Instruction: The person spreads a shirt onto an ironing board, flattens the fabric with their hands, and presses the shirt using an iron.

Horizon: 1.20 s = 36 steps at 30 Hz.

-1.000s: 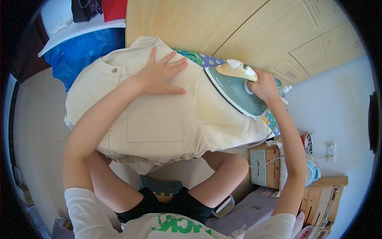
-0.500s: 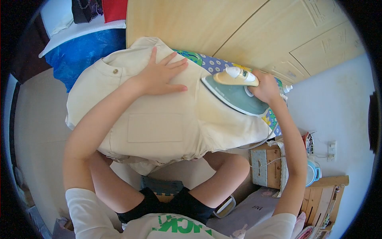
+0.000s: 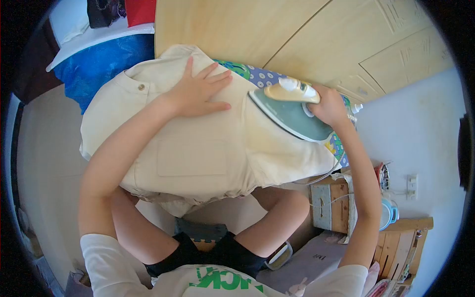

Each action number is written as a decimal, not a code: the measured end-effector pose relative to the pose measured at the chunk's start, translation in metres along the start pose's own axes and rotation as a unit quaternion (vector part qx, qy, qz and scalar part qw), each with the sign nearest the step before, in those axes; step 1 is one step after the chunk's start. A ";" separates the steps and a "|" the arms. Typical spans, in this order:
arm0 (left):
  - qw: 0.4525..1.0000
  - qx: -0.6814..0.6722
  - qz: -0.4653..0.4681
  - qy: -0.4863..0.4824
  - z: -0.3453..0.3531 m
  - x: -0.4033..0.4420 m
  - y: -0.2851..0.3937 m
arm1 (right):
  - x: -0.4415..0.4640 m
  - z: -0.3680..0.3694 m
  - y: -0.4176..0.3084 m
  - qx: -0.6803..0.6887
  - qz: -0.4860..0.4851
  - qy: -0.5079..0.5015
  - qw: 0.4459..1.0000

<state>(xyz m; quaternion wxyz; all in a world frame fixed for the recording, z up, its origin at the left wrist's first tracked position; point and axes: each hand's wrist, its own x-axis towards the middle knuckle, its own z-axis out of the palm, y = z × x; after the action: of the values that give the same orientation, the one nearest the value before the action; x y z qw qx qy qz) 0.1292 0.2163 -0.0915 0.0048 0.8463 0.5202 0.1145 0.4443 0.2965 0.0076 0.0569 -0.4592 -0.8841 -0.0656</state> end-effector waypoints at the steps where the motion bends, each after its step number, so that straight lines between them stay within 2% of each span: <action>1: 1.000 -0.003 -0.004 -0.001 -0.001 0.000 0.000 | -0.001 0.000 0.000 0.000 0.001 0.000 1.000; 4: 1.000 -0.023 0.001 0.004 0.001 0.000 -0.003 | 0.001 -0.004 -0.004 0.009 0.019 0.031 0.999; 6: 1.000 -0.014 -0.005 0.005 0.001 0.001 -0.002 | -0.003 -0.008 -0.002 0.017 -0.034 -0.051 0.998; 7: 1.000 -0.003 -0.010 0.010 0.001 0.004 -0.004 | 0.003 -0.008 -0.001 0.016 -0.036 -0.047 0.998; 10: 1.000 0.016 -0.009 -0.005 -0.002 0.004 -0.003 | 0.006 -0.003 -0.002 -0.013 0.000 -0.030 0.999; 12: 1.000 0.010 -0.008 -0.004 -0.001 0.004 -0.004 | 0.008 0.001 -0.004 0.000 0.076 0.041 0.996; 16: 1.000 -0.005 -0.006 0.004 0.000 0.004 -0.006 | 0.009 0.000 0.002 0.004 0.060 0.020 0.998; 18: 1.000 -0.006 -0.007 0.005 -0.001 0.003 -0.005 | 0.005 -0.004 0.002 0.023 -0.015 -0.018 0.999; 22: 1.000 0.011 -0.006 0.011 0.003 0.005 -0.005 | 0.002 -0.004 -0.004 0.015 -0.006 -0.023 1.000; 27: 1.000 0.007 -0.007 -0.006 -0.002 0.005 -0.004 | 0.006 0.000 -0.003 0.003 0.043 0.027 0.999; 31: 1.000 0.006 -0.003 -0.012 0.000 0.006 -0.005 | 0.003 -0.004 -0.002 -0.001 0.013 0.017 1.000; 33: 1.000 0.008 -0.004 -0.007 0.001 0.005 -0.005 | 0.002 -0.004 0.000 0.027 -0.036 -0.005 0.999; 36: 1.000 0.010 -0.002 -0.003 0.001 0.005 -0.004 | 0.003 -0.001 -0.002 -0.002 -0.008 0.007 1.000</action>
<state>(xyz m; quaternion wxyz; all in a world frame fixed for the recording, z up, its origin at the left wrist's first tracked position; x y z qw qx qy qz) 0.1278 0.2222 -0.0919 -0.0021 0.8456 0.5230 0.1066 0.4413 0.2972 0.0093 0.0616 -0.4522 -0.8870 -0.0708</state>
